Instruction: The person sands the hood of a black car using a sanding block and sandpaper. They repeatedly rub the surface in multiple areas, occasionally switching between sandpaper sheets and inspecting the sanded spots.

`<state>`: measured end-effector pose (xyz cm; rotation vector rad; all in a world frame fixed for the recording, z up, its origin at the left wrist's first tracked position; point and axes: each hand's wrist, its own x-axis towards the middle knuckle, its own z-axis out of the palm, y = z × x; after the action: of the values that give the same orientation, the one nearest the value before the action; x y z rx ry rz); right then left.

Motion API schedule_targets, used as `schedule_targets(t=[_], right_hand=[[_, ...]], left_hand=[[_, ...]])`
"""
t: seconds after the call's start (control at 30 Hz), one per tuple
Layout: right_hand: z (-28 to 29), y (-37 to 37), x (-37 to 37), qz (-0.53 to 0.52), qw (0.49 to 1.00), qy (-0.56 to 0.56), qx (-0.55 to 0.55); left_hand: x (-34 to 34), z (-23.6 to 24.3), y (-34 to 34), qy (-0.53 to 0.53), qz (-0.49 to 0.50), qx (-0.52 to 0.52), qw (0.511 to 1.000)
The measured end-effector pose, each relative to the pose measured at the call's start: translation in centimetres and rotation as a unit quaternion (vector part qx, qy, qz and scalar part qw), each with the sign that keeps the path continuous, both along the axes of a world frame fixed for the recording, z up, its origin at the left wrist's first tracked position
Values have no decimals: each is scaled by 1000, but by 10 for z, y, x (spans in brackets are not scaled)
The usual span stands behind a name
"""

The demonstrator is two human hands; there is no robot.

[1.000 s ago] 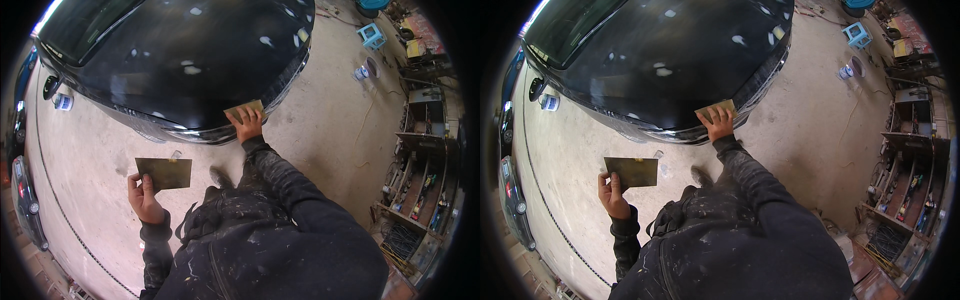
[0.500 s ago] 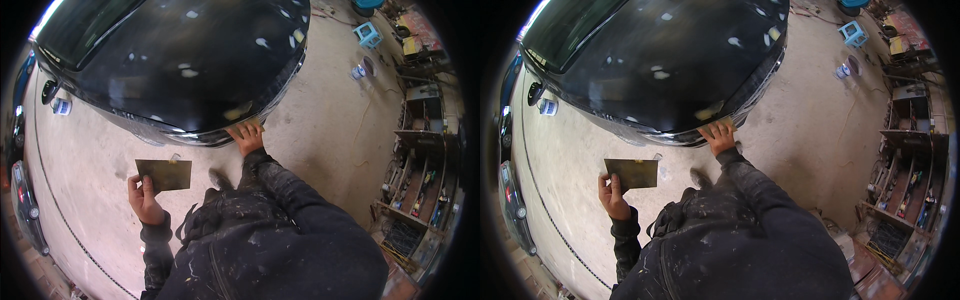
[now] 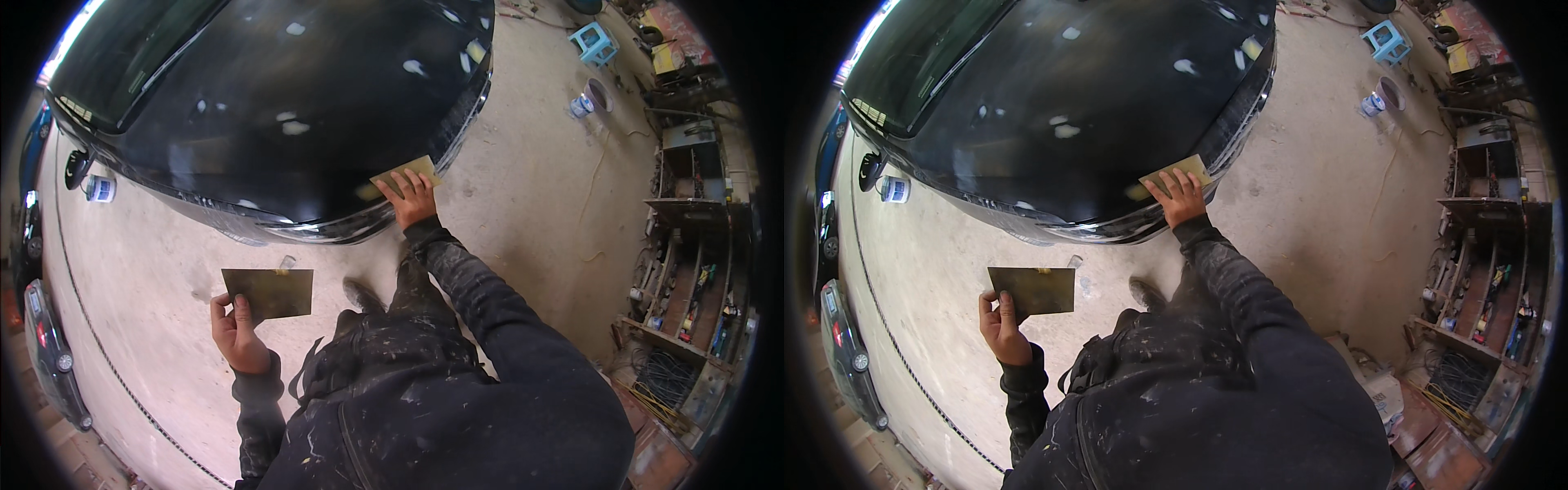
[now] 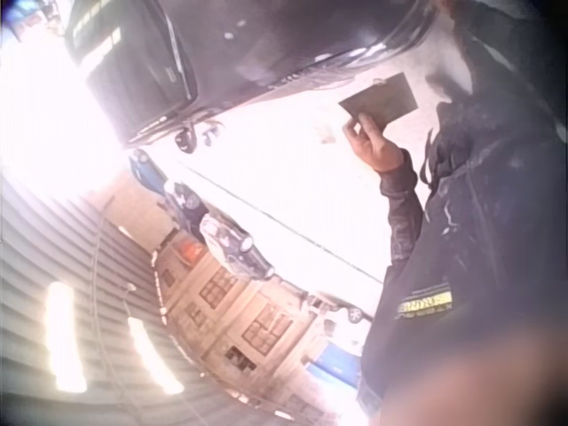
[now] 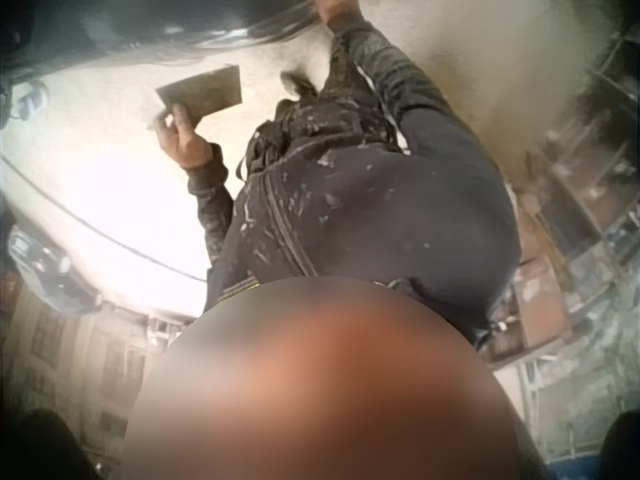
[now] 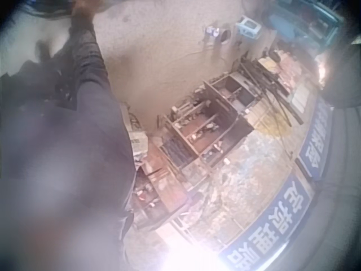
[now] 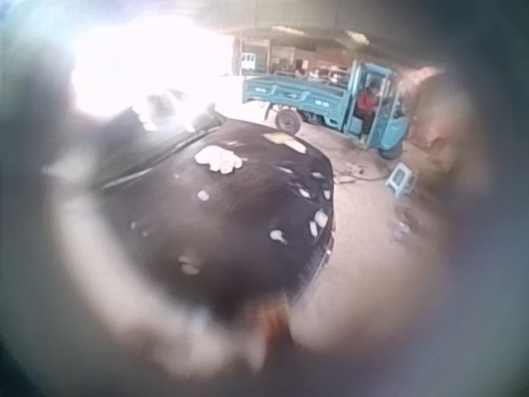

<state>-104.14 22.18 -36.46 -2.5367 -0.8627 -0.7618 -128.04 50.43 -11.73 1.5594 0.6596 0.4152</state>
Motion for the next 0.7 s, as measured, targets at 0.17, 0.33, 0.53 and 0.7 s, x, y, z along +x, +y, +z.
schedule_targets(t=[0.17,0.33,0.53,0.7], right_hand=[[-12,-2,1,12,1000,10,-3],[-29,-7,-4,22,1000,4,-3],[-27,-19,-23,22,999,30,-7],[-8,-25,-23,22,1000,21,6]], left_hand=[[2,2,-2,6,-3,8,1000],[6,0,-5,6,-10,14,1000],[9,-1,-9,10,-15,12,1000],[11,1,-9,9,-15,14,1000]])
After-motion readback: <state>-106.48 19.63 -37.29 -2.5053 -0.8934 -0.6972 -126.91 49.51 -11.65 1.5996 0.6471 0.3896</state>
